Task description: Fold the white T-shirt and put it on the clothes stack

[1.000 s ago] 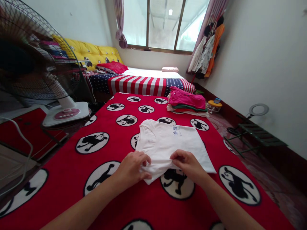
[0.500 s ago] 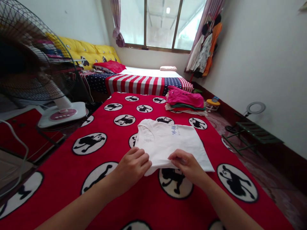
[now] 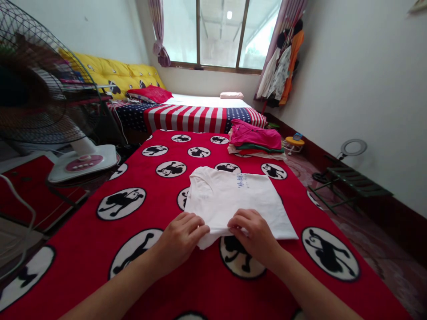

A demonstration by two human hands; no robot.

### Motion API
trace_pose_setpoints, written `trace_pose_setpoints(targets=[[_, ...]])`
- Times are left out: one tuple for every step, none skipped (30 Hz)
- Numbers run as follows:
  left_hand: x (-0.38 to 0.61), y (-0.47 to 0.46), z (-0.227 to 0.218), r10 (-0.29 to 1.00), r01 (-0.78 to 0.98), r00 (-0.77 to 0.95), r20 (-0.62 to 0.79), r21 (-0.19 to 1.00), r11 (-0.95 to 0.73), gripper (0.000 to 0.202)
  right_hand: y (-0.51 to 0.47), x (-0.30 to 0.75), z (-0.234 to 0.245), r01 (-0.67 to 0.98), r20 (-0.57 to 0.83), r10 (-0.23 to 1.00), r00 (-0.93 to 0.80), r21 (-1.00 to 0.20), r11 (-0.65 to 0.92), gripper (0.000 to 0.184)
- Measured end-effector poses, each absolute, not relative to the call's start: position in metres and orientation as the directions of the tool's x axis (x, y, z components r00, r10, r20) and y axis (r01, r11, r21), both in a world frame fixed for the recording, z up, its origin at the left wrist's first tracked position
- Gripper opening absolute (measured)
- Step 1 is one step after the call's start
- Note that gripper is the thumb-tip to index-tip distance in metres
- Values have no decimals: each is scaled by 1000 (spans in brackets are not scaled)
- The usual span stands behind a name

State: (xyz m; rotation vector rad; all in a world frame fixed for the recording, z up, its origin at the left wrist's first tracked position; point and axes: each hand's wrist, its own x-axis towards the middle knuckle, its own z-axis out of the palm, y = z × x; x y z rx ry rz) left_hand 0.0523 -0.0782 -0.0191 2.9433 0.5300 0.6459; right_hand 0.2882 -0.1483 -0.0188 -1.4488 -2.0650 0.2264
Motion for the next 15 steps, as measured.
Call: trace_pose_setpoints(targets=[[51, -77, -19, 335, 301, 861, 383, 148, -942, 22, -149, 289, -19, 799, 376, 896, -235, -450, 398, 10], [50, -76, -18, 318, 284, 876, 363, 145, -948, 22, -150, 289, -20, 801, 367, 895, -254, -439, 407, 11], [49, -76, -18, 298, 264, 895, 331, 146, -954, 22, -151, 289, -21, 803, 348, 895, -279, -427, 416, 11], [49, -76, -17, 282, 247, 912, 297, 150, -957, 22, -152, 289, -22, 804, 326, 896, -303, -417, 424, 12], [49, -77, -17, 274, 239, 924, 266, 158, -958, 21, -153, 289, -22, 806, 308, 896, -319, -409, 427, 12], [49, -78, -17, 277, 241, 929, 245, 167, -956, 21, -154, 290, -23, 811, 298, 898, -322, -403, 424, 12], [49, -79, -16, 289, 251, 928, 235, 181, -951, 20, -156, 290, -24, 816, 297, 900, -320, -396, 421, 12], [49, -80, -16, 308, 265, 923, 233, 198, -944, 18, -157, 290, -24, 823, 300, 901, -315, -386, 416, 12], [49, -82, -15, 331, 282, 913, 237, 218, -934, 15, -158, 291, -24, 830, 302, 901, -310, -375, 412, 14], [49, -82, -15, 359, 303, 901, 242, 239, -923, 12, -160, 291, -24, 838, 306, 901, -306, -363, 408, 14], [48, -83, -15, 389, 326, 888, 244, 260, -909, 8, -160, 292, -24, 843, 313, 900, -305, -352, 408, 13], [47, -82, -15, 418, 350, 875, 244, 277, -895, 6, -160, 293, -25, 845, 323, 896, -306, -342, 412, 10], [46, -81, -16, 444, 373, 863, 240, 290, -881, 8, -160, 293, -25, 845, 335, 891, -307, -334, 417, 9], [46, -80, -18, 465, 392, 854, 234, 297, -871, 11, -160, 294, -25, 845, 350, 886, -305, -330, 421, 10], [45, -78, -20, 480, 407, 848, 225, 303, -862, 12, -159, 294, -25, 842, 366, 880, -302, -330, 426, 12]])
